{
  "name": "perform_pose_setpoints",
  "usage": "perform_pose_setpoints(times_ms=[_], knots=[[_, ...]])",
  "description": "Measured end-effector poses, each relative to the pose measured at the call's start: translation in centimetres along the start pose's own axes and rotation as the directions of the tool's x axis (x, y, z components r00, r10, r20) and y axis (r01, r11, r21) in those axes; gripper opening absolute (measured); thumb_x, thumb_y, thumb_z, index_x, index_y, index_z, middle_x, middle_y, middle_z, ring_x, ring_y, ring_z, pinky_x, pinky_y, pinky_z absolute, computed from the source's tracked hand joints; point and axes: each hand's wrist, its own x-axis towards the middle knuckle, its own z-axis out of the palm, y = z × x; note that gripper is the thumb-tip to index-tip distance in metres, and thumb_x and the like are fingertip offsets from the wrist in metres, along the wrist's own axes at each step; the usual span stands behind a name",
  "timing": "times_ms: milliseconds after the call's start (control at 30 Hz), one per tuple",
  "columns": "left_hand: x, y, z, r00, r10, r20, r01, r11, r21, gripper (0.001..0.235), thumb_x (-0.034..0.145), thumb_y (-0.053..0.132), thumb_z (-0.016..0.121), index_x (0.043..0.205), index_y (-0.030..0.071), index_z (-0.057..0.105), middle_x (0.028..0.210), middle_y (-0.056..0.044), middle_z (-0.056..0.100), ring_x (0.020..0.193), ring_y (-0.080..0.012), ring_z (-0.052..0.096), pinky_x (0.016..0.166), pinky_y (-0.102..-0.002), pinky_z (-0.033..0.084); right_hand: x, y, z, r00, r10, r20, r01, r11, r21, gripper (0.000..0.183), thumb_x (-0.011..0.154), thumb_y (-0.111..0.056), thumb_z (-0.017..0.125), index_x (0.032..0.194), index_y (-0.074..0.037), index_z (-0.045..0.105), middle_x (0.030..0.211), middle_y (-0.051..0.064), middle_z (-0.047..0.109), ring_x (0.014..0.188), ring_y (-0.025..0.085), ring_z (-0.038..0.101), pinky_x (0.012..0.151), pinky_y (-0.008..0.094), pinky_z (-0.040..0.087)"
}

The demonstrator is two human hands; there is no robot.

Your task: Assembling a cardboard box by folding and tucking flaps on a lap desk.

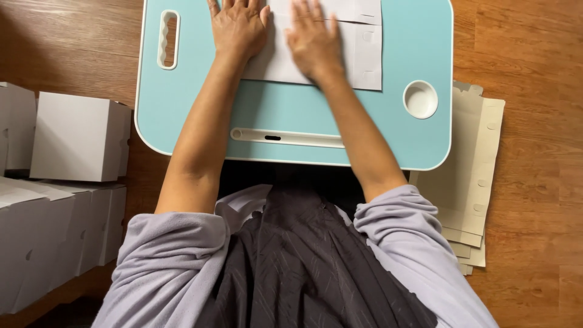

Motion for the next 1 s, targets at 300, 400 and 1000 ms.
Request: perform_pose_setpoints(times_ms=[300,400,1000], knots=[[0.0,0.8,-2.4,0.961,-0.085,0.263,0.093,0.995,-0.018,0.061,0.107,0.049,0.032,0.163,0.024,0.03,0.169,-0.004,0.024,0.153,-0.0342,0.008,0.119,-0.067,0.002,-0.4,2.6,-4.4,0.973,0.177,0.151,-0.182,0.983,0.022,0.067,0.11,-0.051,0.015,0.167,-0.018,0.006,0.173,-0.004,0.0,0.159,0.02,0.001,0.126,0.055,0.007],[-0.1,1.1,-3.2,0.947,-0.1,0.304,0.105,0.994,-0.001,0.06,0.109,0.049,0.029,0.165,0.028,0.022,0.171,-0.001,0.016,0.155,-0.0334,0.002,0.122,-0.065,0.002,0.5,7.8,-2.1,0.952,0.282,0.116,-0.288,0.957,0.031,0.066,0.11,-0.053,0.018,0.167,-0.022,0.007,0.173,-0.007,-0.002,0.16,0.02,0.0,0.125,0.059,0.007],[1.4,-5.7,-0.4,0.984,-0.171,-0.041,0.143,0.913,-0.382,0.052,0.1,0.014,0.053,0.152,0.013,0.044,0.158,-0.012,0.047,0.146,-0.0324,0.039,0.112,-0.056,0.027,1.7,22.5,7.0,0.739,0.292,-0.607,0.059,0.87,0.49,0.041,0.101,-0.003,0.05,0.141,0.001,0.058,0.145,0.02,0.059,0.136,0.033,0.055,0.116,0.041,0.041]])
